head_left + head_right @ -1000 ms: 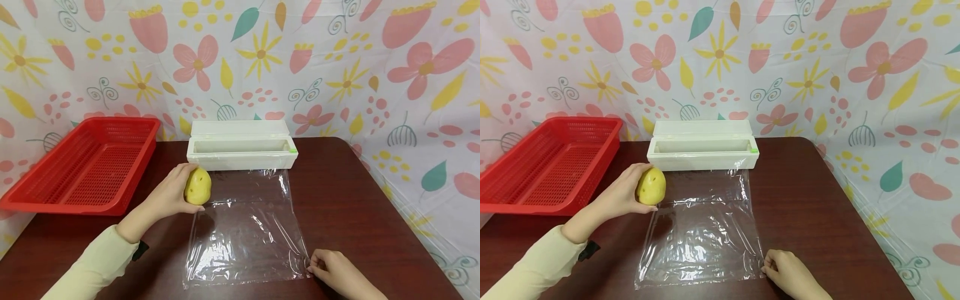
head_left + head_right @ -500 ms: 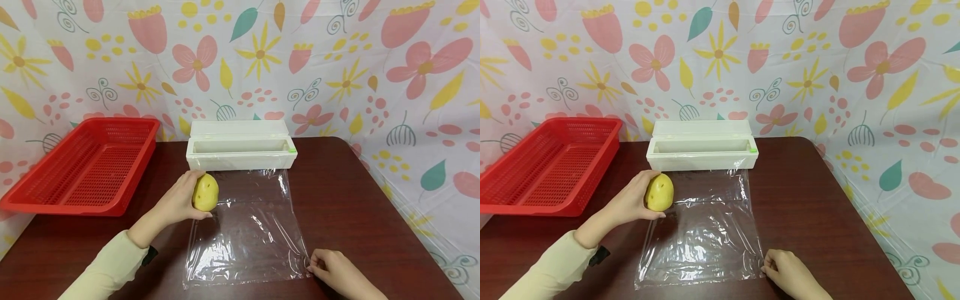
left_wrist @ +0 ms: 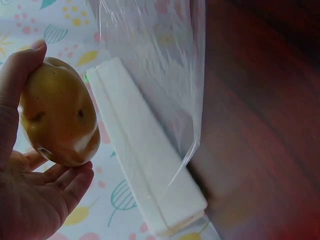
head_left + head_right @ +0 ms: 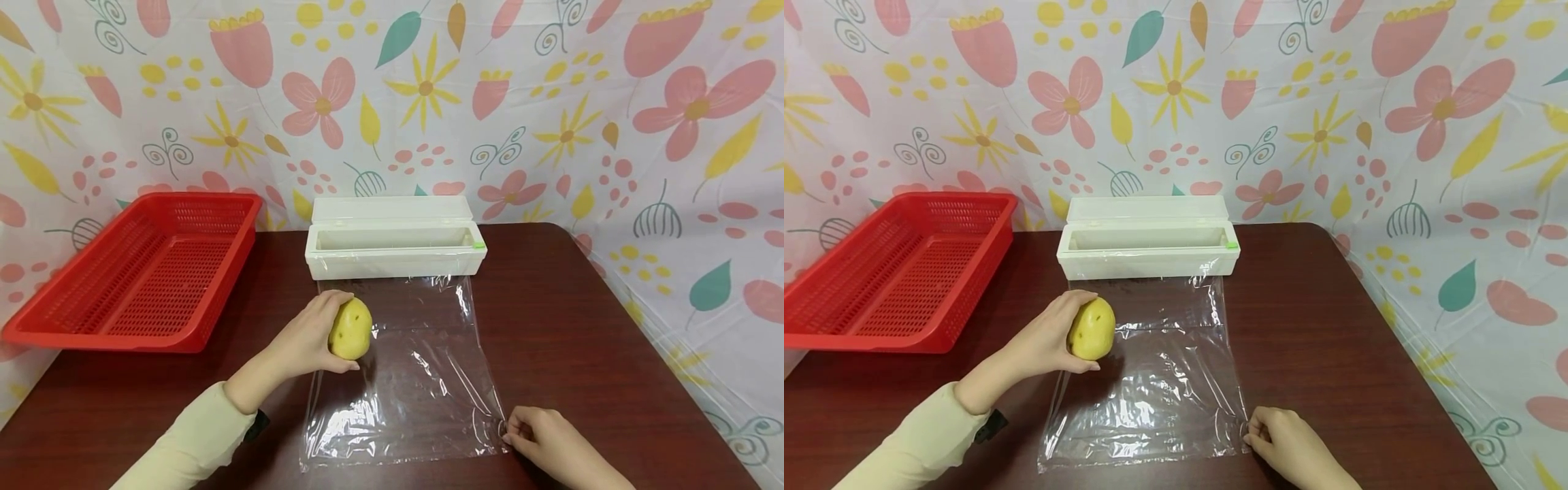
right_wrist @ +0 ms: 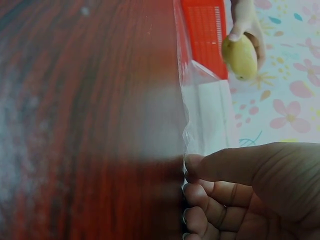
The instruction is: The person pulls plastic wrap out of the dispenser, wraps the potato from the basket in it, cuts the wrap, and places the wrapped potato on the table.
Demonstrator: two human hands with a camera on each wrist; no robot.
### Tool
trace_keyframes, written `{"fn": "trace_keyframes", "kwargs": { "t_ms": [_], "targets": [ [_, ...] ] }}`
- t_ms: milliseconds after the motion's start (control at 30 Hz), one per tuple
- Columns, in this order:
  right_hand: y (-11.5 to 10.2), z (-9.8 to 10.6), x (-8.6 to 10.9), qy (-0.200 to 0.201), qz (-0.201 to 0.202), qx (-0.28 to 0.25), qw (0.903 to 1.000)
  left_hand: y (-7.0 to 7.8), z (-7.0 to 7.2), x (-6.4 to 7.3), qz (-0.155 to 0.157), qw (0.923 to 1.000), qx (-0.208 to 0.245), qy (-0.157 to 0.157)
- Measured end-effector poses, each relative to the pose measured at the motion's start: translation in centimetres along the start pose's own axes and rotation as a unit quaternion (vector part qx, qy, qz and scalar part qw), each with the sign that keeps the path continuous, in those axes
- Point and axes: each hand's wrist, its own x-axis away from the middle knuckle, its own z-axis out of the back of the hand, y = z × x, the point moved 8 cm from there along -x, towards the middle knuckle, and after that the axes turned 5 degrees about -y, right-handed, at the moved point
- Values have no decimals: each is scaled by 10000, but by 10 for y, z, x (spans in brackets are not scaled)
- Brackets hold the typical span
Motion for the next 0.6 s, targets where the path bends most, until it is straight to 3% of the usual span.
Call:
{"fn": "trace_keyframes", "kwargs": {
  "t_ms": [600],
  "targets": [
    [-1, 2, 1, 286, 212, 39, 9994, 10, -24, -5, 36, 9995, 195, -254]
  ]
}}
